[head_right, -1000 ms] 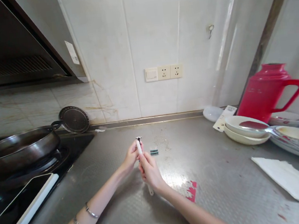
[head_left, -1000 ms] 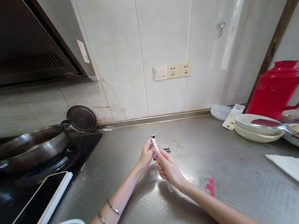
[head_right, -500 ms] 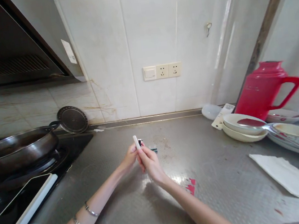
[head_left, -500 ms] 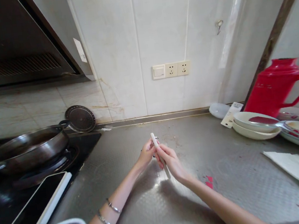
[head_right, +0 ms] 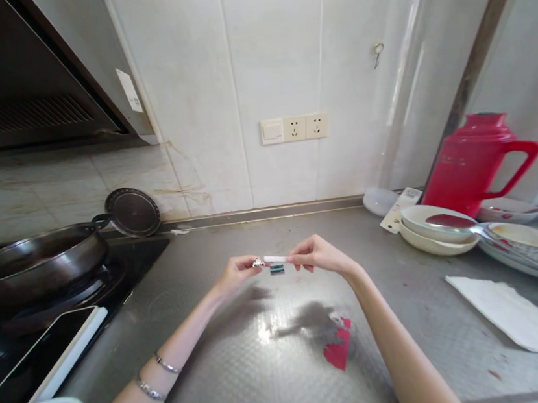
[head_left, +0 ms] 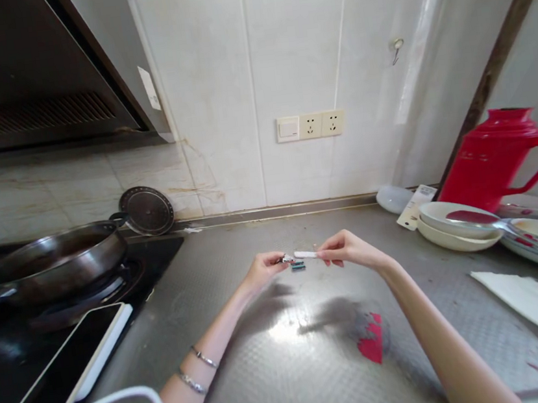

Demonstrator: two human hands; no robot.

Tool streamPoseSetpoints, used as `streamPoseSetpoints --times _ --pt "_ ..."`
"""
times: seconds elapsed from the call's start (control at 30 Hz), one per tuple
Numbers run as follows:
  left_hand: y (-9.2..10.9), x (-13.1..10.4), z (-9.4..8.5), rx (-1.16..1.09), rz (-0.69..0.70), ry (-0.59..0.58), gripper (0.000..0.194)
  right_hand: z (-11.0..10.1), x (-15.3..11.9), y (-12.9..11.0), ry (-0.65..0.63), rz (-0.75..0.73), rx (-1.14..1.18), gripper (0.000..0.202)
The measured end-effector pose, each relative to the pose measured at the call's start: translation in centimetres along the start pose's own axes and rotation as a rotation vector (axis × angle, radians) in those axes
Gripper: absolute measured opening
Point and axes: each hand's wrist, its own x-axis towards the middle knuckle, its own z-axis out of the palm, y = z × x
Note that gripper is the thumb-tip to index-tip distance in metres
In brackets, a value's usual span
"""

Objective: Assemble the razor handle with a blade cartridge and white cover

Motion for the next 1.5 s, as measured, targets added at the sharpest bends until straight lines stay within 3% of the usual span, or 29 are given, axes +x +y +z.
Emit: streamPoseSetpoints --times 0.17,0.4,0.63,0.83,1.13,1.33,1.5 --pt "0.2 -0.1 0.4 -0.057 -0.042 -0.023 0.014 1.4 0.6 -0.2 -0.056 -0.029 -0.023 0.033" --pt "0.4 -0.2 0.5 -0.063 -0.053 0.001 0.019 0.2 0.2 0.5 -0.051 -0.001 -0.036 0.031" --pt "0.6 -0.3 0.6 -0.052 -0.043 -0.016 0.022 1.4 0.5 0.1 -0.046 -0.027 -0.039 0.033" --pt "-0.4 -0.1 0.3 -0.012 -0.021 -0.008 0.016 -0.1 -0.2 0.4 -0.028 -0.005 -0.065 0.031" --pt "-0.4 -0.1 0.7 0.044 -0.002 -0.019 0.014 1.8 0.5 0.0 -0.048 -0.047 -0.069 0.032" --pt "-0.3 -0.1 0.6 -0.078 -0.069 -0.007 0.024 -0.4 0.2 1.7 0.081 -0.010 -0.105 0.034" --pt "0.7 -0.4 1.3 -0.181 -0.301 0.012 0.027 0.6 1.6 3.2 0.284 -0.084 -0.035 0.037"
